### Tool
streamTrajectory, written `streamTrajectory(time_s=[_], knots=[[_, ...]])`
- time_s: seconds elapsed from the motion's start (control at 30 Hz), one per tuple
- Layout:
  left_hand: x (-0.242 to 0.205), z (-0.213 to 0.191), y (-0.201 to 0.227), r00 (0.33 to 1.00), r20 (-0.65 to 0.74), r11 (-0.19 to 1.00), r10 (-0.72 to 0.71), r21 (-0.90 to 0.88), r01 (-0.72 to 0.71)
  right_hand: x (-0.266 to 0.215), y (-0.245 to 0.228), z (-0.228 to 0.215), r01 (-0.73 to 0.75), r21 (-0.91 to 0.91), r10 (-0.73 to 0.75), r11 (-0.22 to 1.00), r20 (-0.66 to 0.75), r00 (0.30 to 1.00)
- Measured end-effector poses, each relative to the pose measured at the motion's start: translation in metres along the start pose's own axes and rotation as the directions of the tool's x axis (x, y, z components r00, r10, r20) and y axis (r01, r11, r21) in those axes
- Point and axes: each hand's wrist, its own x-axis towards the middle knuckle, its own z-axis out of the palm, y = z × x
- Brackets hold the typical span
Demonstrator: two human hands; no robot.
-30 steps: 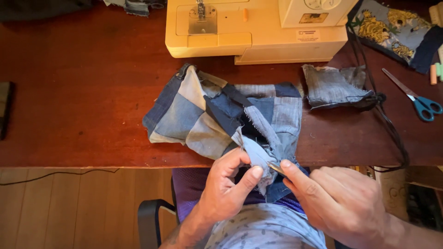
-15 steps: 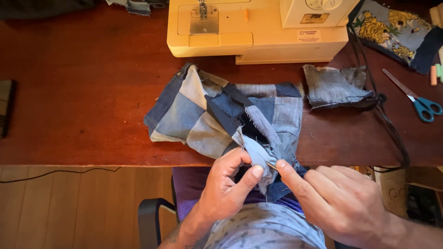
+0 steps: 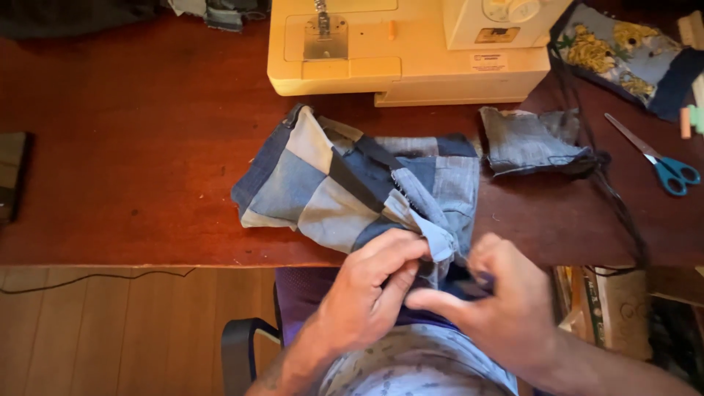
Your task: The person uses small scissors to cut threads and trim edges on a piece of denim fabric held in their hands. The task is performed while seated, with the fabric resting on the person's lap in front of a sewing machine.
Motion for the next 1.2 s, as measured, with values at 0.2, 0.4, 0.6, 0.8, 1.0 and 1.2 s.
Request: streamTrajectory(time_s=[0.2,0.4,0.6,0.8,1.0,1.2], knots=[[0.03,-0.035,0.005,0.949,-0.143,0.73,0.282,0.674,-0.115,0.04,-0.001,-0.025,-0.152,0.542,0.08,0.826,0.153,0.985],[0.077,-0.069,0.006,0.961,0.245,0.91,0.132,0.354,-0.215,0.091,0.032,-0.056,-0.488,0.722,0.087,0.491,0.517,0.852],[0.112,-0.086,0.005,0.855,0.486,0.963,-0.182,0.262,0.056,0.126,0.054,-0.061,-0.387,0.731,-0.11,0.563,0.53,0.841],[0.133,-0.111,0.05,0.742,0.279,0.632,-0.61,0.736,0.243,0.154,0.074,-0.072,-0.289,0.756,-0.259,0.588,0.514,0.818],[0.123,-0.139,0.075,0.696,0.019,0.561,-0.718,0.609,0.562,0.163,0.105,-0.096,-0.253,0.676,-0.089,0.692,0.428,0.899],[0.088,-0.152,0.041,0.908,-0.002,0.596,-0.42,0.753,0.277,0.168,0.116,-0.114,-0.206,0.561,-0.097,0.801,0.463,0.881]])
